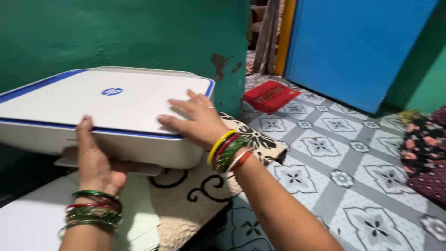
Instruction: The person rearranges a printer, keyboard, and laptop on a small table, then wipes the table surface and a flower vase with a cloth. The person moves items aside to access the surface and wipes multiple areas including the table and vase.
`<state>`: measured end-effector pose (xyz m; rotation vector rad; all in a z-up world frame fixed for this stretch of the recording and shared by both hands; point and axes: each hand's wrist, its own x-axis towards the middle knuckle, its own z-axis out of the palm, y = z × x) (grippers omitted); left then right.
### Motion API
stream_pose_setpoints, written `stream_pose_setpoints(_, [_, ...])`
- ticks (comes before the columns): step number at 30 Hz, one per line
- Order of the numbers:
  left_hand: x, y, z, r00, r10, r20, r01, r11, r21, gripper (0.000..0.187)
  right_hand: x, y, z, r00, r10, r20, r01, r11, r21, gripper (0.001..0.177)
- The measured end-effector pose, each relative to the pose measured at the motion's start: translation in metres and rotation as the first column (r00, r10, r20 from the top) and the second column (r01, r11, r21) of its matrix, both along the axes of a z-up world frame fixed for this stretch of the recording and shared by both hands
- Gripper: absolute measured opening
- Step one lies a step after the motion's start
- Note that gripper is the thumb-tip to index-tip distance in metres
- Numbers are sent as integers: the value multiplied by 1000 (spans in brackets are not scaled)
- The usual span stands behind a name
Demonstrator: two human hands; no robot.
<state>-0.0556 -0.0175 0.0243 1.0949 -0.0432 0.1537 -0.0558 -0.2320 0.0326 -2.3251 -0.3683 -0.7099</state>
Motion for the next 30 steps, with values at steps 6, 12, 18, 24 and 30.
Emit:
stream_pose_setpoints(6, [-8, -8, 10, 999, -42, -24, 43, 998, 53, 91, -6, -6, -18, 1000, 5, -6, -5, 994, 107, 79])
stream_pose_setpoints(12, [-21, -43, -4, 999, 11, -52, -1, 982, 190, 85, -18, -57, -11, 971, 206, -118, -87, 772, 629, 70])
stream_pose_setpoints(18, [-59, -129, -34, 999, -23, -27, 21, 997, -73, 67, -37, -107, -15, 935, 340, 99, -204, 291, 935, 57])
stream_pose_setpoints(24, [-82, -144, -23, 996, -80, -40, 69, 972, -225, 58, -28, -123, -36, 969, 208, 131, -182, 245, 952, 48])
stream_pose_setpoints(30, [-93, -124, -28, 988, -152, -4, 151, 982, -109, 67, -35, -107, -44, 990, 57, 128, -137, 208, 968, 50])
